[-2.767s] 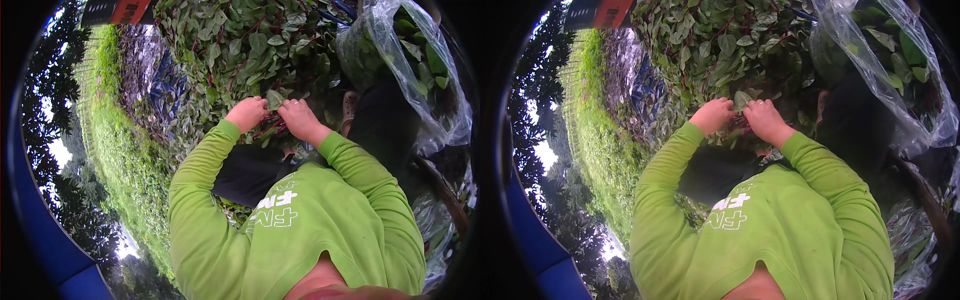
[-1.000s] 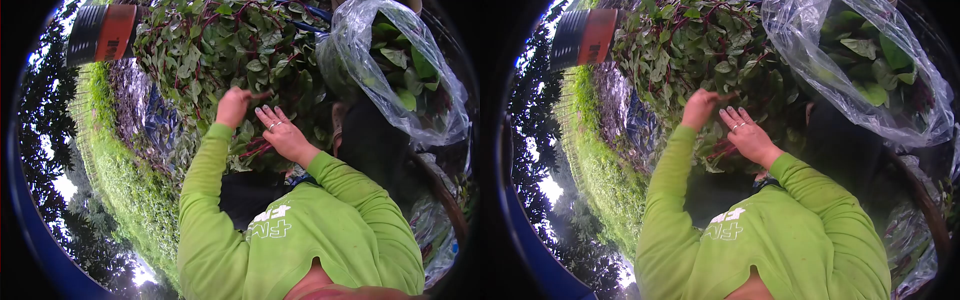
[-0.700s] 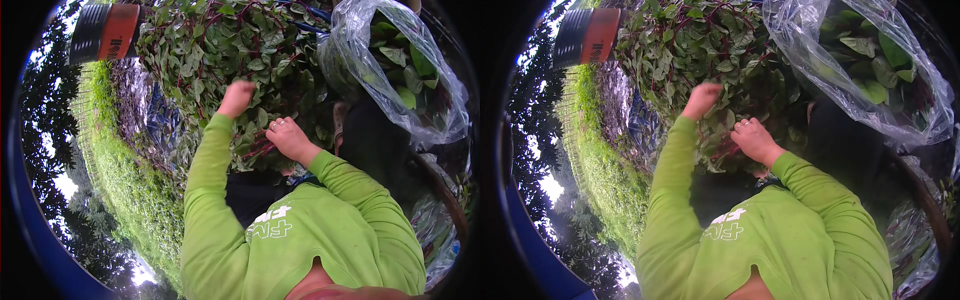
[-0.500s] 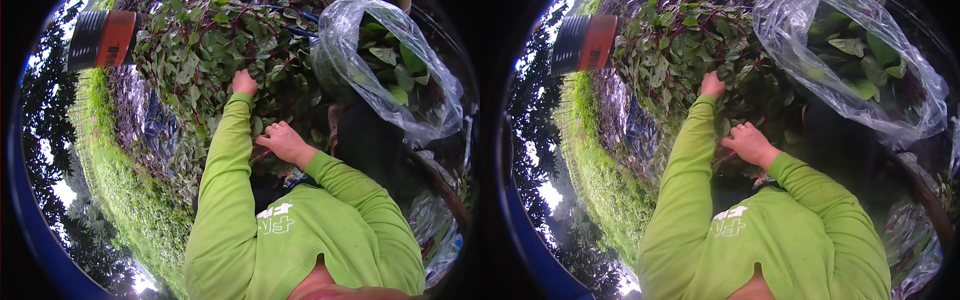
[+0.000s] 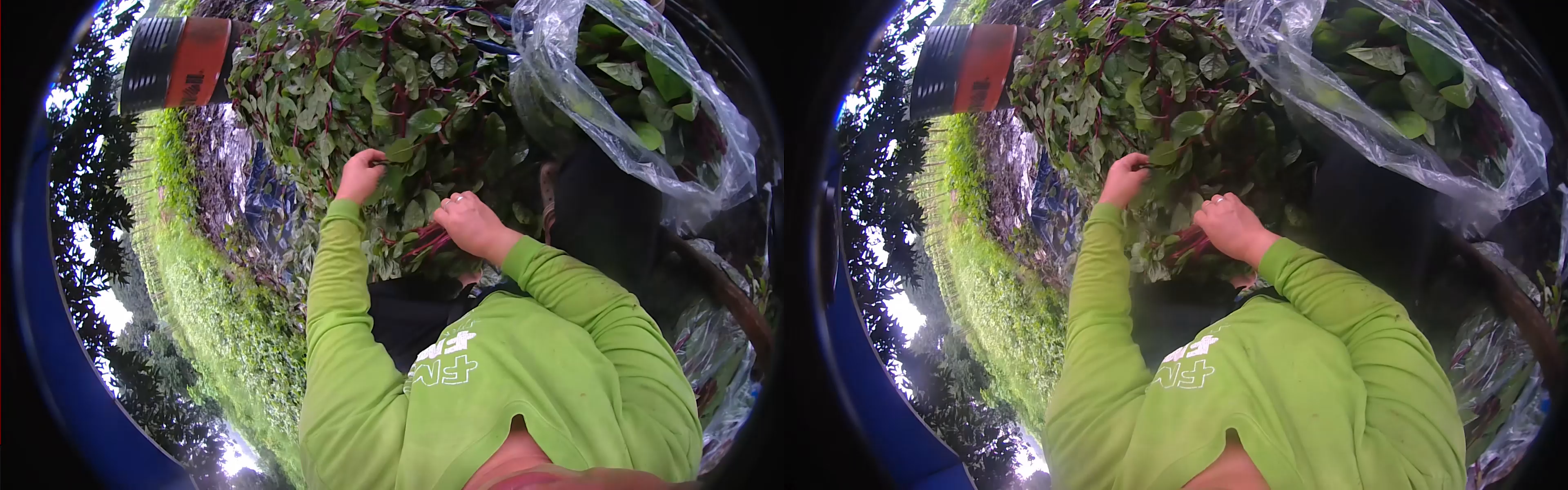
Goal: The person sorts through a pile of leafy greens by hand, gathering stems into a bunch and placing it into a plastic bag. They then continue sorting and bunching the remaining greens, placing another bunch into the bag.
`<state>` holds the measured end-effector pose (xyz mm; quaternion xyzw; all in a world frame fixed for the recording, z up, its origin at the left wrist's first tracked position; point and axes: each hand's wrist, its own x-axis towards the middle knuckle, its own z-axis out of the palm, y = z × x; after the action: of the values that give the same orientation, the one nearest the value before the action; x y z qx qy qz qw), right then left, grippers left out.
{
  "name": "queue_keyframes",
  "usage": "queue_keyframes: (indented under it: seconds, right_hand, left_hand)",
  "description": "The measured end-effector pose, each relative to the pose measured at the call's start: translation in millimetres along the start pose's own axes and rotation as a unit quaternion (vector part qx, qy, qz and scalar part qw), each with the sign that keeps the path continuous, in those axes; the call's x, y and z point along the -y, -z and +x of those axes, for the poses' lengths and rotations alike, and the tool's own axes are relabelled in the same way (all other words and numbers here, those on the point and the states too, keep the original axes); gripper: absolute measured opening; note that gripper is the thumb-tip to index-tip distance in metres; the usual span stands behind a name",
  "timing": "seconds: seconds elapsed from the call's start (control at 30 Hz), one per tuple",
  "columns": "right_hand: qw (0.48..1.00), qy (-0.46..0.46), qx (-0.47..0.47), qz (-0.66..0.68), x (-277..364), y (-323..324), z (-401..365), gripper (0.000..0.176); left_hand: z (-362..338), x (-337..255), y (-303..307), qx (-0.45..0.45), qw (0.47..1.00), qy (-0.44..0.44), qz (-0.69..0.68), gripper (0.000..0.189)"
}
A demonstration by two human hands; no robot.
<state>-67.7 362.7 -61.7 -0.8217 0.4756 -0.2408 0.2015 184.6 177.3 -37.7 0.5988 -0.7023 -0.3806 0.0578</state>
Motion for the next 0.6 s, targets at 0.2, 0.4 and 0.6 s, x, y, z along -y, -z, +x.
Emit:
queue_keyframes:
  seconds: [0.2,0.4,0.6]
  right_hand:
    - [0.99,0.079,-0.109,-0.046,8,13,5,0.009]
    - [0.981,0.089,-0.131,-0.112,5,14,9,0.007]
    - [0.998,0.055,-0.028,0.009,-2,-2,5,0.01]
  left_hand:
    - [-50,-9,35,0.073,0.972,0.102,-0.197,0.041]
    - [-65,10,22,0.261,0.946,0.157,-0.106,0.04]
    - [-77,21,3,0.223,0.956,0.162,-0.098,0.033]
